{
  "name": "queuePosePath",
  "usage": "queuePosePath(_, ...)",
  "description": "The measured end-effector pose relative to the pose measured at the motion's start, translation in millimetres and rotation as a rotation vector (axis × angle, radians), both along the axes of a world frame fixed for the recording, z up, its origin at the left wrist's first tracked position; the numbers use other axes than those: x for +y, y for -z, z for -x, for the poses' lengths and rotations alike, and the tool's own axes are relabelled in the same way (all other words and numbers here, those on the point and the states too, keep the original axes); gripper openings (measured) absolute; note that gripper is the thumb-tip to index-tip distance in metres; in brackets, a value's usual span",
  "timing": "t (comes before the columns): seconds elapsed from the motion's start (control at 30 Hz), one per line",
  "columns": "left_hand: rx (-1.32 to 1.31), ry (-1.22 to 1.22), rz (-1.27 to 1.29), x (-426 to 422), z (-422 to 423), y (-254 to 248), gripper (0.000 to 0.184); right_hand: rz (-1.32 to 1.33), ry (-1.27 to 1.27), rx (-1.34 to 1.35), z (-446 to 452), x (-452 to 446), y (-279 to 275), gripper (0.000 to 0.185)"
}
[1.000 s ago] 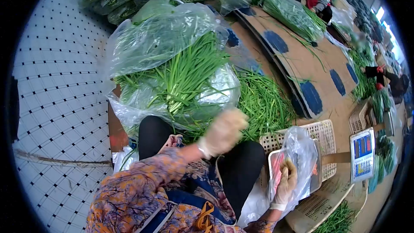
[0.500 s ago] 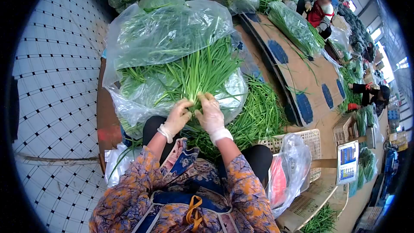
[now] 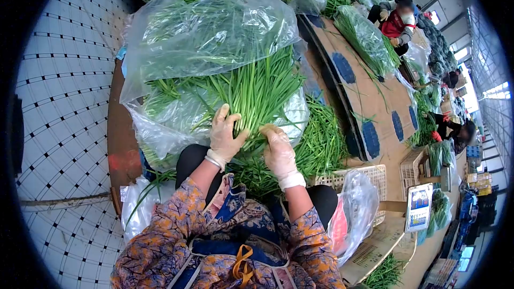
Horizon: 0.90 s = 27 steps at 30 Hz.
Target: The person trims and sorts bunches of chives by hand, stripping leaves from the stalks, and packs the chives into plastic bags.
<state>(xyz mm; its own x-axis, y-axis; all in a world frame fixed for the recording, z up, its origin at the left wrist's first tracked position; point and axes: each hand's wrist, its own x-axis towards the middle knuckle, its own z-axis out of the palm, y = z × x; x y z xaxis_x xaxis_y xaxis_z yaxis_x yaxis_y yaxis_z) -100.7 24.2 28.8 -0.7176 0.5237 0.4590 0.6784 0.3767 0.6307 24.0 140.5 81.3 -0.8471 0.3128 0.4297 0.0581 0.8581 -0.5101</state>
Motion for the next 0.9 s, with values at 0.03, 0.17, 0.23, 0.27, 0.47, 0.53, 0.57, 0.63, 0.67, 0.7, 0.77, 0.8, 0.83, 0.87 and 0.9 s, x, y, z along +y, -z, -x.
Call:
queuePosePath(0.03, -0.101, 0.025, -0.035, 1, -2, 4, 0.044, 0.074, -0.003, -0.104, 1, 3, 2, 0.05)
queuePosePath(0.17, -0.217, 0.119, -0.158, 3, -1, 15, 0.056, 0.714, 0.149, -0.251, 32, -7, -42, 0.04)
queuePosePath(0.23, -0.177, 0.147, -0.227, 3, -2, 14, 0.058, 0.528, 0.244, -0.344, 52, -8, -42, 0.038)
queuePosePath(0.27, -0.176, 0.146, -0.226, 3, -5, 12, 0.058, 0.338, 0.337, -0.432, 61, -10, -41, 0.04)
queuePosePath(0.47, -0.827, 0.26, -0.53, -1, -8, 6, 0.055, 0.074, 0.279, -0.452, 68, 8, 12, 0.036)
queuePosePath(0.53, -0.863, 0.275, -0.553, 0, -9, 8, 0.056, 0.44, 0.307, -0.304, 60, 18, 22, 0.027)
queuePosePath(0.57, -0.834, 0.272, -0.563, 1, -9, 8, 0.055, 0.475, 0.328, -0.279, 56, 16, 18, 0.021)
queuePosePath(0.63, -0.806, 0.274, -0.575, 4, -10, 10, 0.055, 0.601, 0.35, -0.239, 50, 12, 12, 0.018)
queuePosePath(0.67, -0.772, 0.265, -0.564, 4, -10, 10, 0.054, 0.73, 0.367, -0.196, 49, 9, 9, 0.015)
queuePosePath(0.7, -0.737, 0.256, -0.552, 4, -9, 11, 0.053, 0.824, 0.359, -0.173, 48, 5, 2, 0.009)
queuePosePath(0.77, -0.683, 0.276, -0.522, 2, -8, 5, 0.054, 0.895, 0.345, -0.104, 49, 4, 12, 0.008)
queuePosePath(0.8, -0.628, 0.292, -0.494, 1, -7, -1, 0.055, 0.965, 0.326, -0.036, 49, 4, 15, 0.007)
queuePosePath(0.83, -0.627, 0.293, -0.493, 0, -6, -5, 0.055, 0.965, 0.327, -0.034, 48, 3, 19, 0.007)
queuePosePath(0.87, -0.392, 0.259, -0.332, 0, -5, -9, 0.056, 0.923, 0.288, -0.004, 47, 1, 17, 0.006)
queuePosePath(0.9, -0.159, 0.222, -0.171, 1, -4, -11, 0.057, 0.881, 0.249, 0.026, 46, -1, 16, 0.006)
